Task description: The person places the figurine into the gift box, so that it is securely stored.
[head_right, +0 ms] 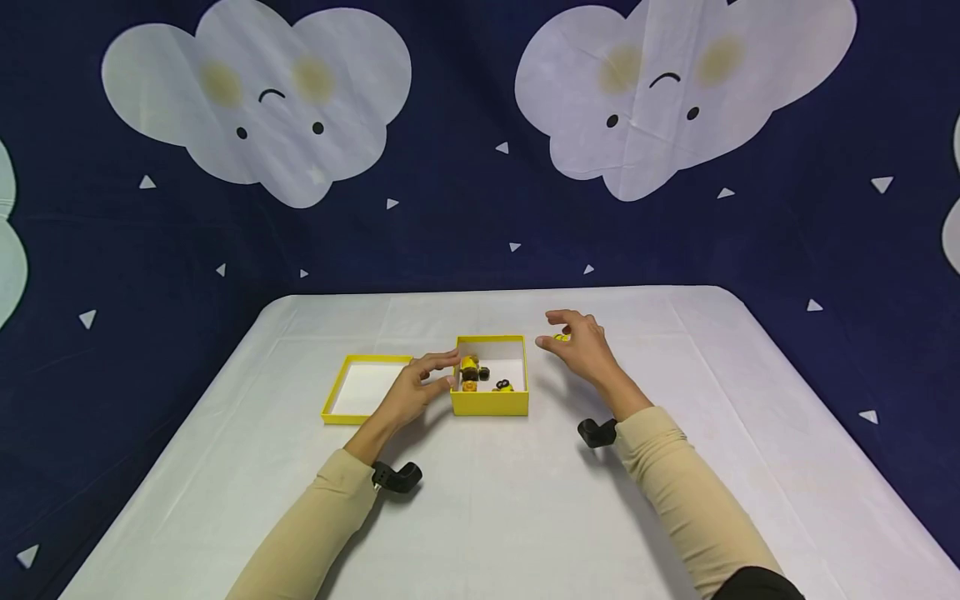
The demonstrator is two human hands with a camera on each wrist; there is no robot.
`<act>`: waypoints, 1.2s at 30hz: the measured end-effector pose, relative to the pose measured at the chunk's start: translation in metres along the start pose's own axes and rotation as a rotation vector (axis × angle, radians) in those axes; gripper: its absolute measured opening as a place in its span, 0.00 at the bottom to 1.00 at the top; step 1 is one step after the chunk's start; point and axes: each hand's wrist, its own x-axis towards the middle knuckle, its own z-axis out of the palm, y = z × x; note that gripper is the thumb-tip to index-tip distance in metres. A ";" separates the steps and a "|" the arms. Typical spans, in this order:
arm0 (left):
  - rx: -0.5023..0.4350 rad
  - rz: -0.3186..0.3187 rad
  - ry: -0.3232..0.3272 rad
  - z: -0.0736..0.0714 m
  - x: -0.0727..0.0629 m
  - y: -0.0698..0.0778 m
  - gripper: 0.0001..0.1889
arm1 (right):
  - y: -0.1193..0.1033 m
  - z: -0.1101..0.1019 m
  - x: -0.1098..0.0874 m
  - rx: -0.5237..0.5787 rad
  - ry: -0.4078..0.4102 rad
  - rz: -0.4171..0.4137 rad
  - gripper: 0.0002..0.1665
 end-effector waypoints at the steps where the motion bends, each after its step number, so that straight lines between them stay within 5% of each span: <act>1: -0.001 -0.002 -0.001 0.000 0.000 0.000 0.18 | 0.002 -0.001 0.000 -0.002 0.006 0.002 0.35; 19: 0.002 0.022 -0.003 -0.001 0.001 0.000 0.18 | 0.040 -0.005 0.002 -0.028 0.045 0.078 0.31; 36: 0.005 0.038 -0.005 -0.001 0.000 0.000 0.18 | 0.053 -0.001 0.011 -0.072 -0.003 0.133 0.29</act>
